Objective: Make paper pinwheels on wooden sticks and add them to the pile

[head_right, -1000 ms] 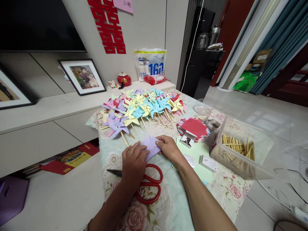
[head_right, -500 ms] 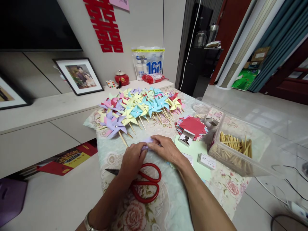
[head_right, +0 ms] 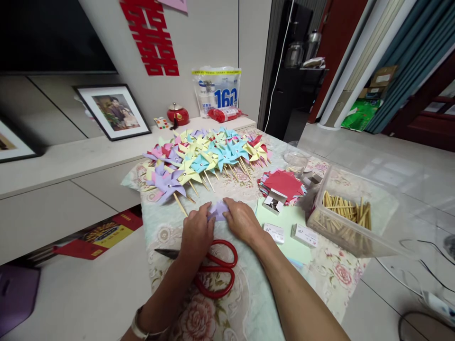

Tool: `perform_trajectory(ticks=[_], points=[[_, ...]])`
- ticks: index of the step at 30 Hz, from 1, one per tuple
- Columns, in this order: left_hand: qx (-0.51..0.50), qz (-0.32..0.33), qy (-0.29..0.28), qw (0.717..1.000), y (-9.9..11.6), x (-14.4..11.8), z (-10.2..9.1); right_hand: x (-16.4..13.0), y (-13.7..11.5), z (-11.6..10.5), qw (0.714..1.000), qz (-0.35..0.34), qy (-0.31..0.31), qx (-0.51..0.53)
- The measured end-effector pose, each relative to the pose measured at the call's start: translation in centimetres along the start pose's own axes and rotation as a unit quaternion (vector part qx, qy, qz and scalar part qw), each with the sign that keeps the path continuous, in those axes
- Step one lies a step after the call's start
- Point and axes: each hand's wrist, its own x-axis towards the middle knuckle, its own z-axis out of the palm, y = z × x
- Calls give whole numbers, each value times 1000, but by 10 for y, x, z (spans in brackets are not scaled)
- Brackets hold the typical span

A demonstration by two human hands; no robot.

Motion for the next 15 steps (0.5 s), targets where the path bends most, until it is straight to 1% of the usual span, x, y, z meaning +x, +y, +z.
perform_trajectory(ticks=[4,8,15], points=[[42,-13,21,999,2,0,2,0,-1,-1,1000,13,0,-11],[76,-24,28,996,3,4,3,2,0,2,1000,22,5,-18],[97,-18,34,995,1,5,3,2,-2,5,998,35,11,-42]])
